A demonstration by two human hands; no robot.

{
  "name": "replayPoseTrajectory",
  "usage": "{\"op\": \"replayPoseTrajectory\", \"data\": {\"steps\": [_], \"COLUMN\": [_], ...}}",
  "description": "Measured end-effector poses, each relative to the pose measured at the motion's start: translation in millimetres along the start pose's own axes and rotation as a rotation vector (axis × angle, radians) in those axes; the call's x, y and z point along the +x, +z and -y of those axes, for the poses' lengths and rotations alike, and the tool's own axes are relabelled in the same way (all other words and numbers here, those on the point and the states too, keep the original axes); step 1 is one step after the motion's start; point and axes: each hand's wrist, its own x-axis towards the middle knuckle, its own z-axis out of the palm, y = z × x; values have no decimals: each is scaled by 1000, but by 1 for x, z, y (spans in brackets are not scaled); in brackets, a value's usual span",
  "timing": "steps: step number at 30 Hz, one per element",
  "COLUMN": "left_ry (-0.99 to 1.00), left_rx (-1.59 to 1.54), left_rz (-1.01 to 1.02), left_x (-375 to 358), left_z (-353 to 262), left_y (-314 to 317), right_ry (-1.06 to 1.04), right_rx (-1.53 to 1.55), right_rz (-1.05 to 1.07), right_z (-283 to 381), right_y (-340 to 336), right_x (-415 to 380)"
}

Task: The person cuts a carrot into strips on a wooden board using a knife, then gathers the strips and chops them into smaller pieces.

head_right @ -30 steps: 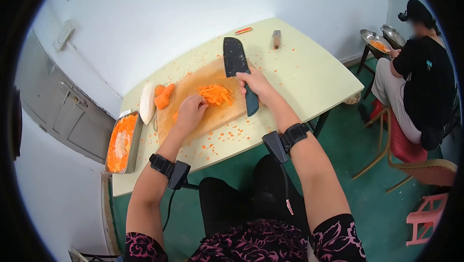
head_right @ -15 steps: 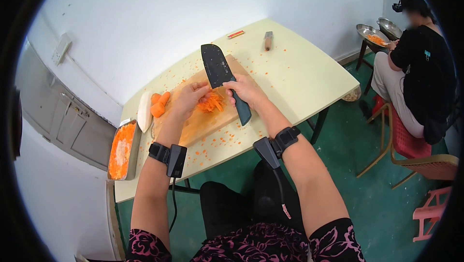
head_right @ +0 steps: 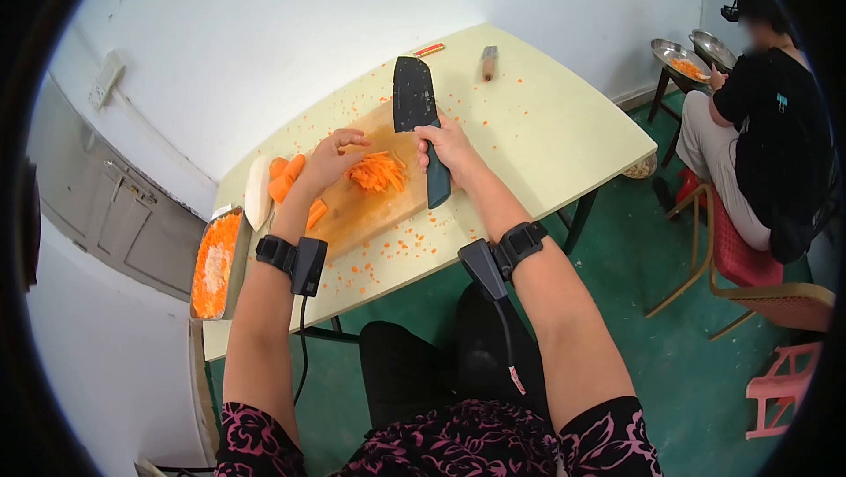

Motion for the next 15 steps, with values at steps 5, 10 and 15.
{"op": "replayPoseTrajectory", "data": {"steps": [5,10,15], "left_ry": [-57,129,255], "left_rx": [148,354,521], "left_rz": [401,545,438], "left_x": [-3,3,-5], "left_z": [-31,-26,-26], "left_y": [-3,0,7], "right_ry": [19,32,44], "right_rx": [43,23,-16], "right_rz": [-30,-28,-15], "right_z": [-1,2,4], "right_y": [-4,-2,1], "right_x": [3,2,-1]}}
